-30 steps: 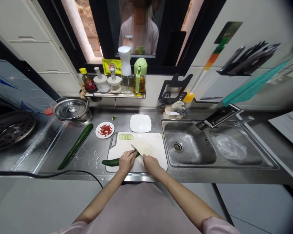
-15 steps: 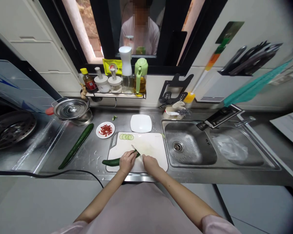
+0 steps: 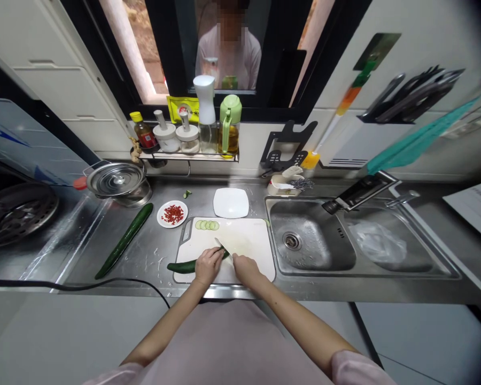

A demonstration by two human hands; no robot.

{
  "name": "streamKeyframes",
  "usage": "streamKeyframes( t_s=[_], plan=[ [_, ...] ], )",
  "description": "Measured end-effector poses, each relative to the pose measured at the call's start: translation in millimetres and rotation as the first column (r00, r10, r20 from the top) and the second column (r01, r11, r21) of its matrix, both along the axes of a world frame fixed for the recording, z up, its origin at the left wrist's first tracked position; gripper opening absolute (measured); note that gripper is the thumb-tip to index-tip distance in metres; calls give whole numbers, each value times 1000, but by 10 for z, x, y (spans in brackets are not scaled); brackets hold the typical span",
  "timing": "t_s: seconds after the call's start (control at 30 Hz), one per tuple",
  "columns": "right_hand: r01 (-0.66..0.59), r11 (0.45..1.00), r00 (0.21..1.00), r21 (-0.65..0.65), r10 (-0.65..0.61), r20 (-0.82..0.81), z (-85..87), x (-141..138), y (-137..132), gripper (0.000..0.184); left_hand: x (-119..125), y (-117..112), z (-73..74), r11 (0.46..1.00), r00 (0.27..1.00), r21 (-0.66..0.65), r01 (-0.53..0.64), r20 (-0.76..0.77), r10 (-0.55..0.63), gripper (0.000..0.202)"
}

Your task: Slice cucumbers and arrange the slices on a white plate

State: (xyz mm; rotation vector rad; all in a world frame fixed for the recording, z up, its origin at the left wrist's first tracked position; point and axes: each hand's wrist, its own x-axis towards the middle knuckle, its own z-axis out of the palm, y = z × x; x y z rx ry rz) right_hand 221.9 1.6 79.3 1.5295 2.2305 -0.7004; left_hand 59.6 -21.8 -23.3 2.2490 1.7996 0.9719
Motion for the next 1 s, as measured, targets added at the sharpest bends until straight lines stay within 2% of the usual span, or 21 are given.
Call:
streamKeyframes(
  t_s=[0.67,1.0],
  plan=[
    [-41,999,999,28,42,-27,-128,40,4,32,22,-7,66,1000,1000,3,-9,15,9,24],
    [-24,999,998,33,26,-58,-212,18,24,31,9,8,37,1000,1000,-18,3,10,-3,23]
  ],
)
